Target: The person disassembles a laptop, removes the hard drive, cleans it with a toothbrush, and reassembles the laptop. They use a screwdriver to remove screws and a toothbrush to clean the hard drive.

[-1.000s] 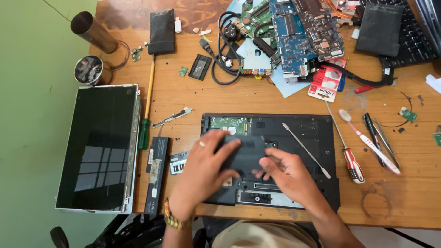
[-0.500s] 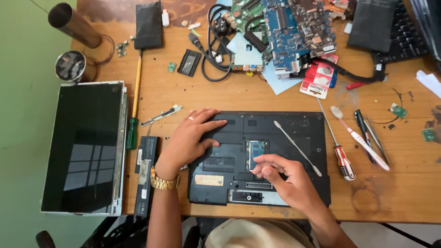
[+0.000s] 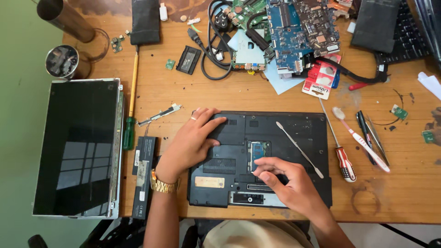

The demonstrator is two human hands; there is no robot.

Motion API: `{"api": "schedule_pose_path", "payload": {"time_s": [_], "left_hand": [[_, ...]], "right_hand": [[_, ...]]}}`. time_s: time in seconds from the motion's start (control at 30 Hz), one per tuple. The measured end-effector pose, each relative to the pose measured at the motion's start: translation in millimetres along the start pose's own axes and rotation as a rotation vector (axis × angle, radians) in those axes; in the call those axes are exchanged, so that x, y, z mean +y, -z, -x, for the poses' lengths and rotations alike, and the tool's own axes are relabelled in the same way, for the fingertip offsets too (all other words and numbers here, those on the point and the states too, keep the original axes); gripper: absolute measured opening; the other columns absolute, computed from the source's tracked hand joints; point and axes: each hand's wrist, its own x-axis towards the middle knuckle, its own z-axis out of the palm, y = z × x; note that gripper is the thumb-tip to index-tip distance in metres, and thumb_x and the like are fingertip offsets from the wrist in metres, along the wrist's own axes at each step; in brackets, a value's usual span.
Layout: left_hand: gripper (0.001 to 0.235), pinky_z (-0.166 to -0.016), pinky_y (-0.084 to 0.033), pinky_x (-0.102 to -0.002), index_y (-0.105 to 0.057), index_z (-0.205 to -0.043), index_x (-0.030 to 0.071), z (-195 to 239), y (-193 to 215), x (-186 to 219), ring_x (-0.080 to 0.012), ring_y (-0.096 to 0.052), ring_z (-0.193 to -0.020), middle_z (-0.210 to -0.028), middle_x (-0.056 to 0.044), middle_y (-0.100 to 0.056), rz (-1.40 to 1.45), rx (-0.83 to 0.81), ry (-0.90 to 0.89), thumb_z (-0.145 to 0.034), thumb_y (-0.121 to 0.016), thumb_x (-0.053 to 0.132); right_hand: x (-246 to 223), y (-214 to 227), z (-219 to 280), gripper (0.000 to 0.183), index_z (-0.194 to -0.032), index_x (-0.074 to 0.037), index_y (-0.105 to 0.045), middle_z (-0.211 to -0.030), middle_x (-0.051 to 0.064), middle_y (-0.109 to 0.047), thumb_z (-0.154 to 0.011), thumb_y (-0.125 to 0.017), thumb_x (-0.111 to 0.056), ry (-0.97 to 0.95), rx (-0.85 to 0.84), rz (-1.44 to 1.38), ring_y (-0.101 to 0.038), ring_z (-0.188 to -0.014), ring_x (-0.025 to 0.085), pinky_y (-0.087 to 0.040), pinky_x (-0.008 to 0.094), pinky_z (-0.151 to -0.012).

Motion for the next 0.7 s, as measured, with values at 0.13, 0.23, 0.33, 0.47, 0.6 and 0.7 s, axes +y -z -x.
{"api": "schedule_pose_path", "payload": {"time_s": [0.13,0.23,0.33,0.47,0.6,0.7], "left_hand": [[0.045,-0.101,-0.047,-0.043,-0.06,-0.133,0.002,1.5,-2.5,-6.6,-0.0381,-0.058,-0.122,-0.133,-0.016,-0.06,0.091,0.04,0.039,-0.088,-0.068,0.003],[0.042,-0.099,-0.051,-0.037,-0.06,-0.134,0.001,-5.0,-10.4,-16.8,-0.0305,-0.066,-0.114,-0.12,-0.013,-0.068,0.306,0.135,0.087,-0.092,-0.063,-0.002],[0.036,-0.097,-0.053,-0.03,-0.062,-0.133,-0.001,-4.2,-16.3,-31.3,-0.0199,-0.07,-0.107,-0.111,-0.011,-0.074,0.675,0.203,0.183,-0.097,-0.061,-0.006],[0.037,-0.096,-0.054,-0.027,-0.062,-0.13,-0.004,-1.3,-22.0,-36.6,-0.014,-0.07,-0.104,-0.107,-0.013,-0.076,0.973,0.231,0.228,-0.093,-0.063,-0.009],[0.037,-0.096,-0.055,-0.028,-0.061,-0.131,-0.003,-4.8,-26.3,-26.2,-0.0162,-0.07,-0.107,-0.112,-0.014,-0.075,1.078,0.28,0.216,-0.094,-0.064,-0.009],[0.033,-0.101,-0.054,-0.03,-0.061,-0.13,-0.002,-0.9,-19.2,-17.7,-0.0186,-0.07,-0.114,-0.121,-0.011,-0.073,0.948,0.429,0.258,-0.096,-0.062,-0.004]], "right_hand": [[-6.4,-1.3,-2.4,0.036,-0.12,0.002,-0.07,-0.098,0.011,-0.082,-0.092,-0.07,-0.021,0.027,0.009,0.002,-0.077,-0.093,0.016,-0.06,0.031,-0.086],[-18.5,-3.4,-5.7,0.036,-0.121,-0.001,-0.07,-0.103,0.012,-0.081,-0.091,-0.072,-0.021,0.054,0.037,0.095,-0.077,-0.092,0.016,-0.06,0.03,-0.082],[-34.8,-10.6,-8.9,0.045,-0.13,-0.004,-0.062,-0.113,0.015,-0.074,-0.089,-0.074,-0.02,0.147,0.122,0.233,-0.074,-0.091,0.017,-0.062,0.028,-0.073],[-60.1,-22.9,-21.2,0.074,-0.148,-0.01,-0.043,-0.122,0.018,-0.068,-0.083,-0.078,-0.015,0.175,0.198,0.289,-0.075,-0.088,0.017,-0.06,0.028,-0.059],[-71.4,-42.7,-42.2,0.075,-0.158,-0.017,-0.036,-0.081,0.015,-0.072,-0.092,-0.069,-0.006,0.086,0.226,0.075,-0.074,-0.065,0.013,-0.061,0.028,-0.06],[-72.5,-46.1,-49.8,0.081,-0.159,-0.018,-0.029,-0.081,0.008,-0.077,-0.089,-0.067,-0.002,0.092,0.266,0.0,-0.071,-0.061,0.009,-0.061,0.026,-0.059]]}}
